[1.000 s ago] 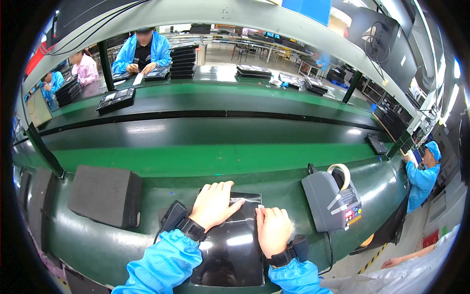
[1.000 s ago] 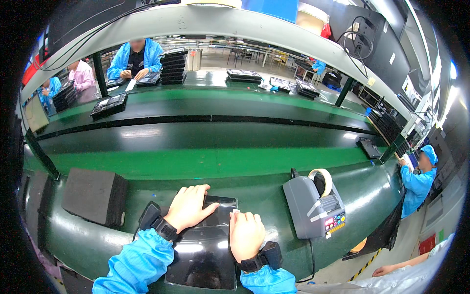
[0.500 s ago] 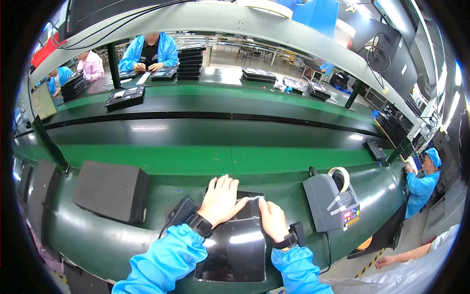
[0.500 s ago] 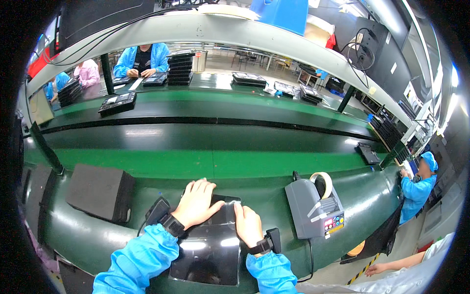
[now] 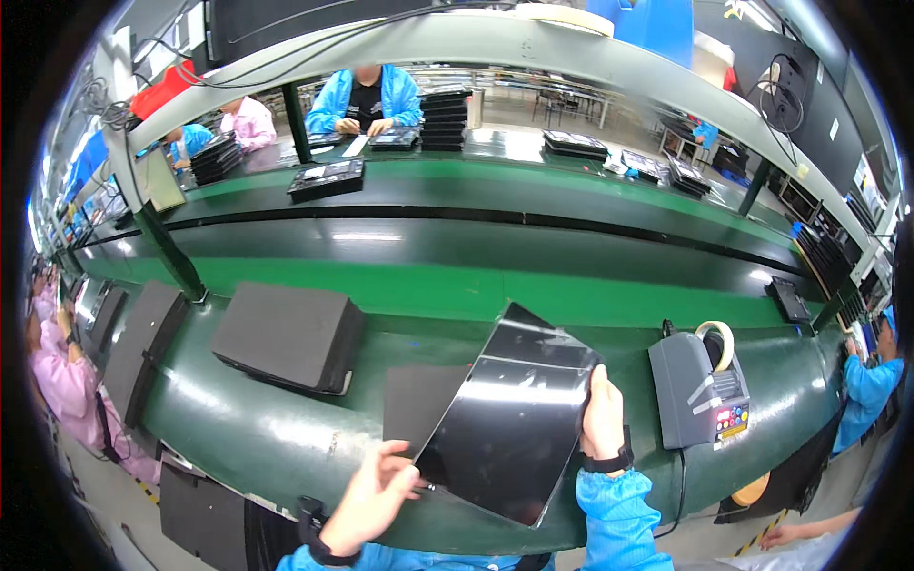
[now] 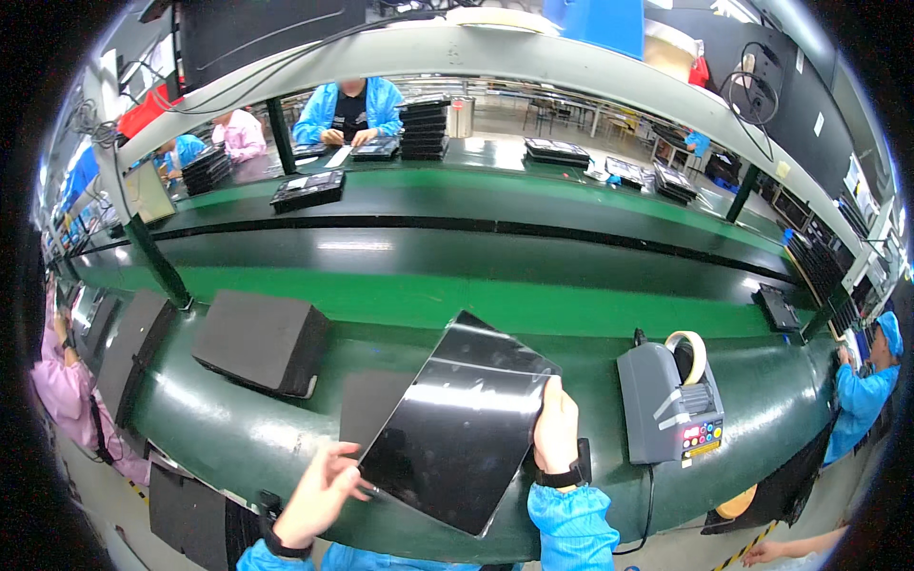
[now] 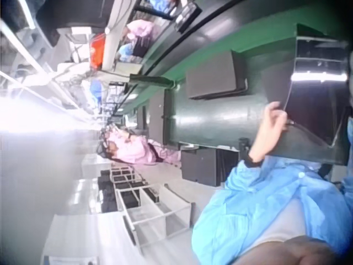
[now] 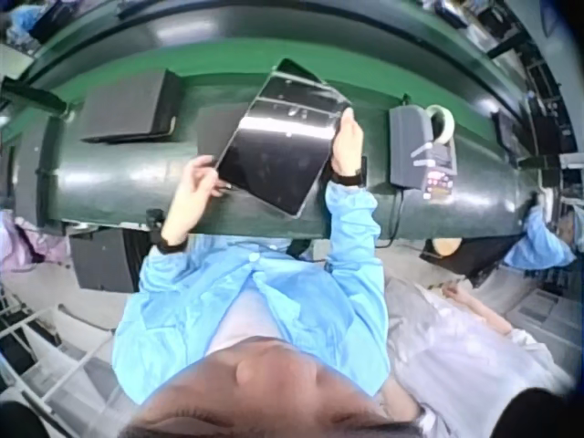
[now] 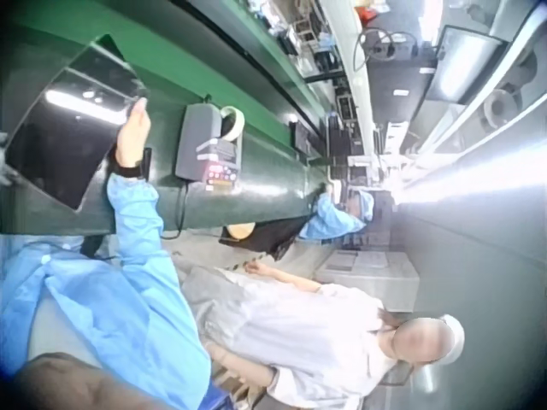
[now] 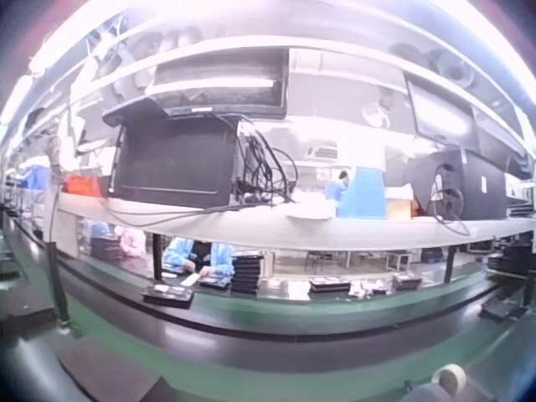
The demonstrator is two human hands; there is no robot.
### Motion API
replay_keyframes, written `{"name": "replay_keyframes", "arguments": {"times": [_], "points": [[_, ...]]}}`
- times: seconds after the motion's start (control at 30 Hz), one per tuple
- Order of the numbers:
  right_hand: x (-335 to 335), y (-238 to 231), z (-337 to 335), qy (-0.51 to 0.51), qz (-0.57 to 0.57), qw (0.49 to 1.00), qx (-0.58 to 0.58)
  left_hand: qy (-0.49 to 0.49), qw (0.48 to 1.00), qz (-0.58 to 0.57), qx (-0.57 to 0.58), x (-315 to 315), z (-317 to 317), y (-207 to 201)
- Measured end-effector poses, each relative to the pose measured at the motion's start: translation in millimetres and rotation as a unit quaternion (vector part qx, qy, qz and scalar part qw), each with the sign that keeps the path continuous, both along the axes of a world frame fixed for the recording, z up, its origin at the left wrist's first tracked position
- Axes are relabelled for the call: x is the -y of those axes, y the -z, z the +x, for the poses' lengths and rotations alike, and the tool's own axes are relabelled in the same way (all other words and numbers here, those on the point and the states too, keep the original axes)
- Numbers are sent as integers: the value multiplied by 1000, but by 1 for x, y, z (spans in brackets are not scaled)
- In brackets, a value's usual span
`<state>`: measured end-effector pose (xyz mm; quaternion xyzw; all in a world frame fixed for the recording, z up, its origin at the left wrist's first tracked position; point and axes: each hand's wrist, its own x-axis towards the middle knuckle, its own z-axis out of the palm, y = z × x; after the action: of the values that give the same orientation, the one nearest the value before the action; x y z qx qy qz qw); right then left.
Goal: The person assembles a tablet by hand, securing its internal components and screen with tape from a tape dispenser.
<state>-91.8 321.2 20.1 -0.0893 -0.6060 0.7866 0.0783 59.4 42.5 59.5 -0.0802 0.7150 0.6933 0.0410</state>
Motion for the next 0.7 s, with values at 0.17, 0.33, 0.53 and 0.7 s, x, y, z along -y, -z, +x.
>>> {"name": "replay_keyframes", "arguments": {"times": [0.17, 0.33, 0.53, 0.7], "points": [[20, -31, 28, 72, -29, 995, -63, -143, 948, 276, -61, -43, -9, 1], [9, -29, 77, 16, 6, 1000, -13, -243, 923, 257, -153, -55, -39, 12], [-23, -19, 141, -59, 56, 989, 122, -194, 964, 91, -158, -52, -42, 2], [-101, -8, 168, 265, 149, 952, 34, -142, 969, 51, -198, -47, -42, 14]]}}
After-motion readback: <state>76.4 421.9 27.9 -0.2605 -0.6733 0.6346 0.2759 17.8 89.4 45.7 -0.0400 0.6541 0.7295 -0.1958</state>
